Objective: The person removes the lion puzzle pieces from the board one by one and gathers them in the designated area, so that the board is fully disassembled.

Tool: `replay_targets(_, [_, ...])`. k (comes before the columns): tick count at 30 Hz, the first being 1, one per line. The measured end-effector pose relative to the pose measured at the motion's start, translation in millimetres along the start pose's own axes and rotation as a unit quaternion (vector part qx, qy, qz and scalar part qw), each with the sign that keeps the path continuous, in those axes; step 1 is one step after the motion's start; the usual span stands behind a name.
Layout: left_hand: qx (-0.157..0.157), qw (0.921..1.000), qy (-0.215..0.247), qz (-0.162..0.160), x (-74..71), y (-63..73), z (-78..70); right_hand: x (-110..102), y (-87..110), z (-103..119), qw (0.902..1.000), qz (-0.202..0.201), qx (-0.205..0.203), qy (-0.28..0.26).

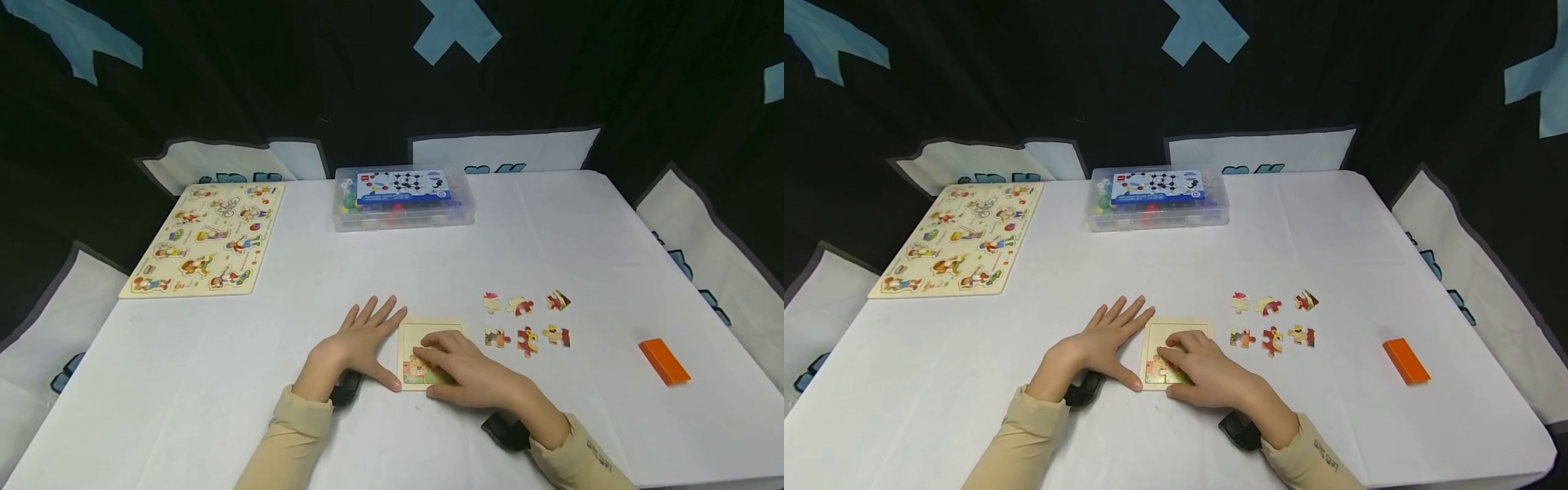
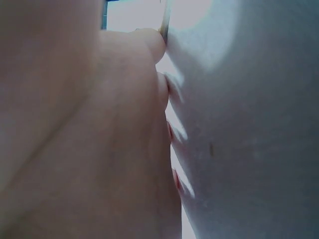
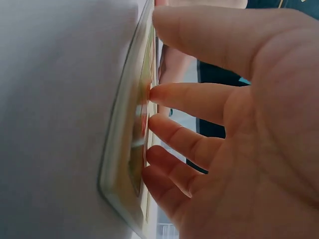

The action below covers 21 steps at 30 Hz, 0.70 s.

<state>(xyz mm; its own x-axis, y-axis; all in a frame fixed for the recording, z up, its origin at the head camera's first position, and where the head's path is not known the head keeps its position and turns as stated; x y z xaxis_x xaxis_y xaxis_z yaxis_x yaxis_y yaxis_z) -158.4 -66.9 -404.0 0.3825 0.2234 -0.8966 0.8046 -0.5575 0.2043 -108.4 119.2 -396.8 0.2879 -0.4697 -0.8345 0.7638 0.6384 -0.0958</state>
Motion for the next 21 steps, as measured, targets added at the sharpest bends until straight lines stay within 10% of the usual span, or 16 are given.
replay_targets(21, [-0.003, 1.0000, -0.008, 0.000, -1.1, -0.2, -0.4, -0.5, -0.9, -2.8, 0.9962, -0.043, 0.004, -0.076])
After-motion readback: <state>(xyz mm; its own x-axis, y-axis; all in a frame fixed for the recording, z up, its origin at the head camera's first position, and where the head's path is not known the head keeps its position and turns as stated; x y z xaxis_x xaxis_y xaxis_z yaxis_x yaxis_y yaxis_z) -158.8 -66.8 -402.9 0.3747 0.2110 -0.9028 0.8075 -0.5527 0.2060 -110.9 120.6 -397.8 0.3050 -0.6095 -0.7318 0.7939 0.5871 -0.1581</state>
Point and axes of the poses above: each hand's wrist, its own y-axis away from the middle knuckle, its own x-axis out of the palm, z = x × y, the point moved 3 cm from there along -y, towards the middle knuckle, and after that the axes turned 9 degrees about -z, right-handed, at the moved point
